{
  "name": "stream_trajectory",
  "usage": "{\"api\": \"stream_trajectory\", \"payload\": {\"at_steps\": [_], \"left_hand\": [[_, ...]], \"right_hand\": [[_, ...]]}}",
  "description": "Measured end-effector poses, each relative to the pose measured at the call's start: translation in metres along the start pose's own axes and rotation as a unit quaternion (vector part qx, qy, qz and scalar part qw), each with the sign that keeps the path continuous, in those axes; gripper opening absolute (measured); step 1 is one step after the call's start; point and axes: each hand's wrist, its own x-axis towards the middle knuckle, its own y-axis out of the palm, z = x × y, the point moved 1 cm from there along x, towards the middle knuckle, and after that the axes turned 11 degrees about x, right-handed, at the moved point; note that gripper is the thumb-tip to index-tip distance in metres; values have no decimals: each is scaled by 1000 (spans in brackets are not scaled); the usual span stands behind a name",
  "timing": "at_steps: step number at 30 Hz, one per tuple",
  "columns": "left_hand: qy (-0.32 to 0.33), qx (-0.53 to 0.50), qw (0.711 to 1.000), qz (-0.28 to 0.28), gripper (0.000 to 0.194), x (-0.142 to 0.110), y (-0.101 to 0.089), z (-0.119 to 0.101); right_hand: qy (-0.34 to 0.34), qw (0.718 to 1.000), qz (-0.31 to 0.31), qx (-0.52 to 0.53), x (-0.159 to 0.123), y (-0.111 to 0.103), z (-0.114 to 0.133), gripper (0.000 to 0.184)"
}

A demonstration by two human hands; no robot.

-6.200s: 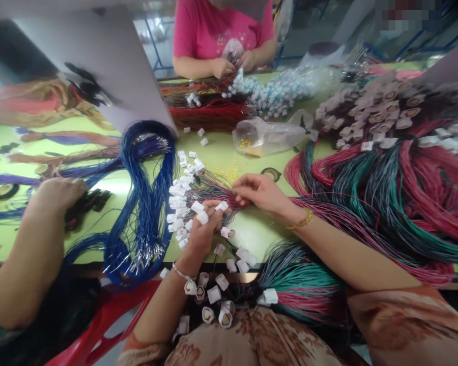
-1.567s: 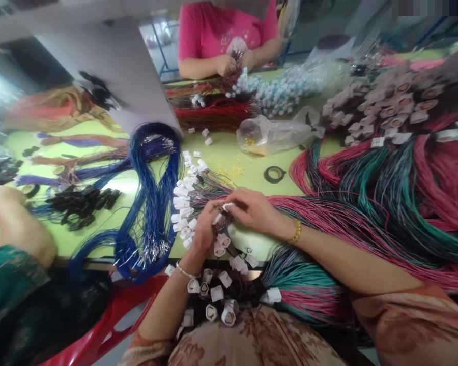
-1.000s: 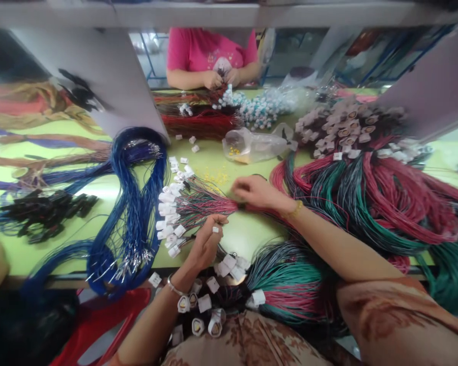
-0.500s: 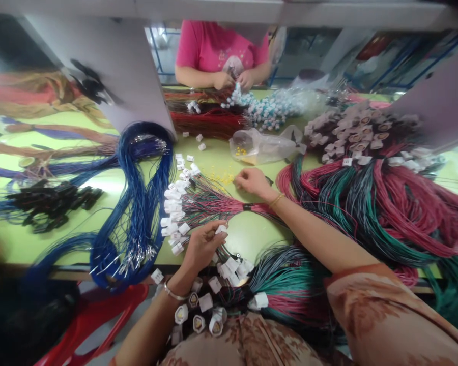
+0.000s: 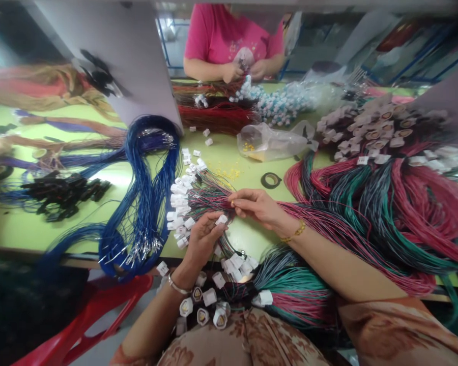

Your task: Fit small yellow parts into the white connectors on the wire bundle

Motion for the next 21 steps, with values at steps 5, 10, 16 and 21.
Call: {"api": "stream_trajectory", "payload": {"at_steps": [5,10,16,21], "left_hand": [[14,-25,1000,6,33,0,0,-1],[12,-40,999,8,33,-1,0,1],[11,-50,999,4,32,0,0,3],[6,-42,999,-2,32,0,0,2]], "right_hand": [[-8,999,22,-48,-8,8,-3,17],[2,997,29,-71,-10,9,-8,20],[-55,977,43,-203,-18,16,-2,10],[-52,979,36,-194,-18,17,-6,10]]}}
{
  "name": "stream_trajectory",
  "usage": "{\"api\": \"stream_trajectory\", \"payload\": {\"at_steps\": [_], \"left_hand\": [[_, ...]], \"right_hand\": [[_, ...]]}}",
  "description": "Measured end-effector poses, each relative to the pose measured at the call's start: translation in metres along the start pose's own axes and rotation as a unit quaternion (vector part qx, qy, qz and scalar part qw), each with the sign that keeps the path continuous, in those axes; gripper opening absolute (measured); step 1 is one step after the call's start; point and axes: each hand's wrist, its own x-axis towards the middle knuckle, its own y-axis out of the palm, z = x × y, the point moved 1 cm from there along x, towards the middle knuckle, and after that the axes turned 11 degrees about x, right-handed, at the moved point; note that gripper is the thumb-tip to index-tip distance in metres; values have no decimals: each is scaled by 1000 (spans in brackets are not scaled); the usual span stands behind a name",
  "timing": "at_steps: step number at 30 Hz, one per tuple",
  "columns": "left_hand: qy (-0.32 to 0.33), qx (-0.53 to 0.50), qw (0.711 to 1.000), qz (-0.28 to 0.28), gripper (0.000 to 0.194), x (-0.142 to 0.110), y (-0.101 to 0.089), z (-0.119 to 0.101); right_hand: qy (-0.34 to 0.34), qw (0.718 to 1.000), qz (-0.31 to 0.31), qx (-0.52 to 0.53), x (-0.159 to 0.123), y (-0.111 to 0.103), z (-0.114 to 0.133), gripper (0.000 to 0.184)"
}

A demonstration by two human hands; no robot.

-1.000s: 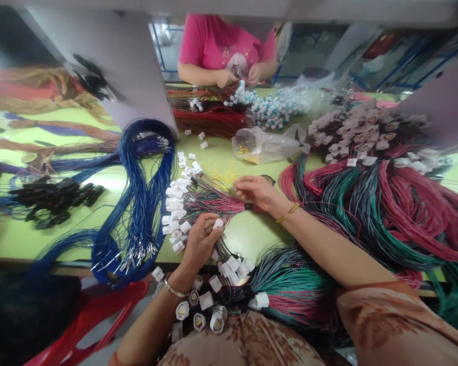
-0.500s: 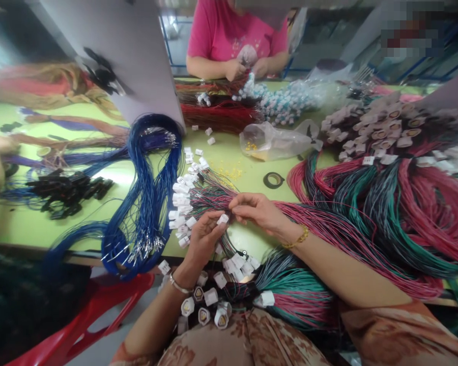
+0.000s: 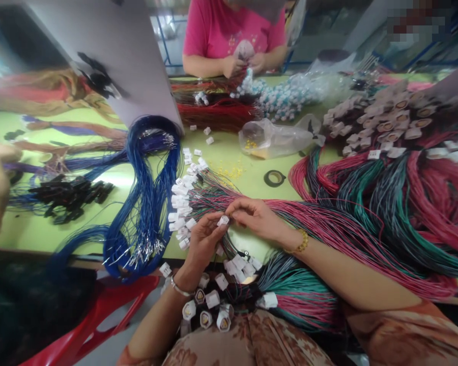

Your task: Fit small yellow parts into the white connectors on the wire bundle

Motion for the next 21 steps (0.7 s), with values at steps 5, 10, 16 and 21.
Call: {"api": "stream_trajectory", "payload": {"at_steps": [5,10,16,21], "left_hand": [[11,7,1000,9,28,0,0,1],[18,9,1000,10,29,0,0,0],[23,15,1000,2,31,-1,1,-1],[28,46,999,-8,37,-1,-4,4]], "right_hand": [[51,989,6,138,3,-1,-12,10],[61,983,15,172,4,-2,-15,18],[-6,999,2,44,-2,0,-7,14],[-170,974,-21,-150,-6,3,-5,10]]}}
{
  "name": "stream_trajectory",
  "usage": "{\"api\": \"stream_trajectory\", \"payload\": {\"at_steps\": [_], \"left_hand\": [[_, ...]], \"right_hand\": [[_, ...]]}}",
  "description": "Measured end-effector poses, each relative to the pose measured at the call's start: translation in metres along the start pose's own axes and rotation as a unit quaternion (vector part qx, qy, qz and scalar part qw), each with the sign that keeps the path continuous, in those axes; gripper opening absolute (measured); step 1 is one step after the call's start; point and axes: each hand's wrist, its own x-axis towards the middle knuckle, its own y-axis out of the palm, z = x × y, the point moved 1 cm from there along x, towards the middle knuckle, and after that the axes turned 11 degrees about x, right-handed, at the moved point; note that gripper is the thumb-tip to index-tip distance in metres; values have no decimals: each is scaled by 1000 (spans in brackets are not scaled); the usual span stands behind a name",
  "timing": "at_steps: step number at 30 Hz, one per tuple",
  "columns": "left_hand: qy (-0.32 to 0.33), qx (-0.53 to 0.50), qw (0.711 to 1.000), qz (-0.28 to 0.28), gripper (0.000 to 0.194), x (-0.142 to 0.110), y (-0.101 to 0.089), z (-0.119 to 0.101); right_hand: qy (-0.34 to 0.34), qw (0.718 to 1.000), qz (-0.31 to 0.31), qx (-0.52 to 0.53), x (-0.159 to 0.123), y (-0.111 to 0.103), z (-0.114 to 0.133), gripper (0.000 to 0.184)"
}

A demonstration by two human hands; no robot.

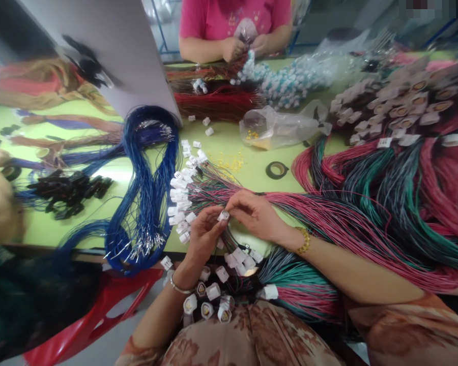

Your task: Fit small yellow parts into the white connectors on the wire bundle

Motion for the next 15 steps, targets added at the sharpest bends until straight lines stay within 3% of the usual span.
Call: {"api": "stream_trajectory", "payload": {"at_steps": [5,15], "left_hand": [[12,14,1000,2,43,-1,-2,2],[28,44,998,-19,39,-1,-2,5]], "right_hand": [[-91,993,12,-80,-4,4,-2,15],[-58,988,40,-141,-4,5,7,10]]}}
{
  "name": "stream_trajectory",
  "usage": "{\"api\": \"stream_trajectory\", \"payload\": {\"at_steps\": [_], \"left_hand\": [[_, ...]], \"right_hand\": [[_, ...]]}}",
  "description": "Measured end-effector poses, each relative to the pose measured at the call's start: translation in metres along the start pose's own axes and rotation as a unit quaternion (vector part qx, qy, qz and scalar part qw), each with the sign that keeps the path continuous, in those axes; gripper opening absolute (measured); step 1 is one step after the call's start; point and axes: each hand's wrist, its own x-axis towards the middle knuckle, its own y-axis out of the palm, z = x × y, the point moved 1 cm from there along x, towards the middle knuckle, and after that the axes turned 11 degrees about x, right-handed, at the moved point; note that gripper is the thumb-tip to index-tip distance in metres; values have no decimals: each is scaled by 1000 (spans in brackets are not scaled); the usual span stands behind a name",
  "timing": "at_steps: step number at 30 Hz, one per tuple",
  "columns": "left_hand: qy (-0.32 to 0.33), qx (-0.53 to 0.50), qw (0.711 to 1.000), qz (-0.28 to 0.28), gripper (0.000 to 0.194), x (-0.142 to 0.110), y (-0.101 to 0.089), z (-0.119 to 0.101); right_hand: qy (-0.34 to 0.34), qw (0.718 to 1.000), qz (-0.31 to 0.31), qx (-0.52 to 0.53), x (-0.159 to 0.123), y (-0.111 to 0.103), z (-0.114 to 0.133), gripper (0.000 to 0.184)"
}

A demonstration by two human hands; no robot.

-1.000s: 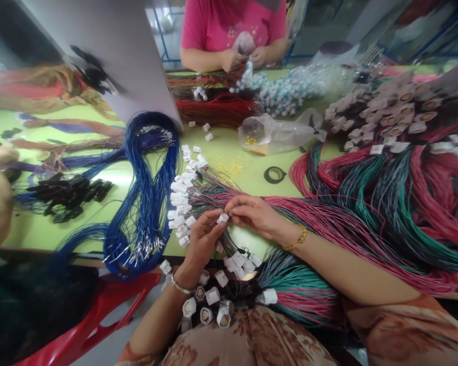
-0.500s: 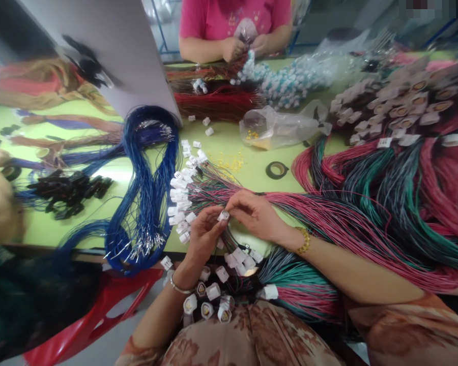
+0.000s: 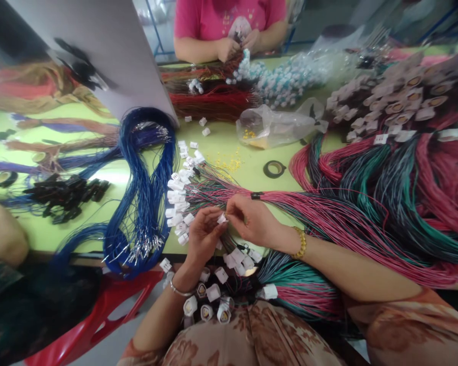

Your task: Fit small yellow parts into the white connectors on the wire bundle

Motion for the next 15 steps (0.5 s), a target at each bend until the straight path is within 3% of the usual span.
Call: {"api": "stream_trajectory", "payload": {"at_steps": [4,9,13,15], "left_hand": [[18,31,999,-32,34,-2,2,-3],[21,80,995,-59,18,-9,4,-3],[16,163,986,11,12,-17,7,-8],[56,233,968,79,17,-22,10,-13]], "right_hand": [[9,997,49,-65,-5,6,1,14],[-2,990,111,-86,-20,21,3,37],[37,990,97,-97,-7,7,0,24],[47,990,95,-91,10,-2,1,19]]}}
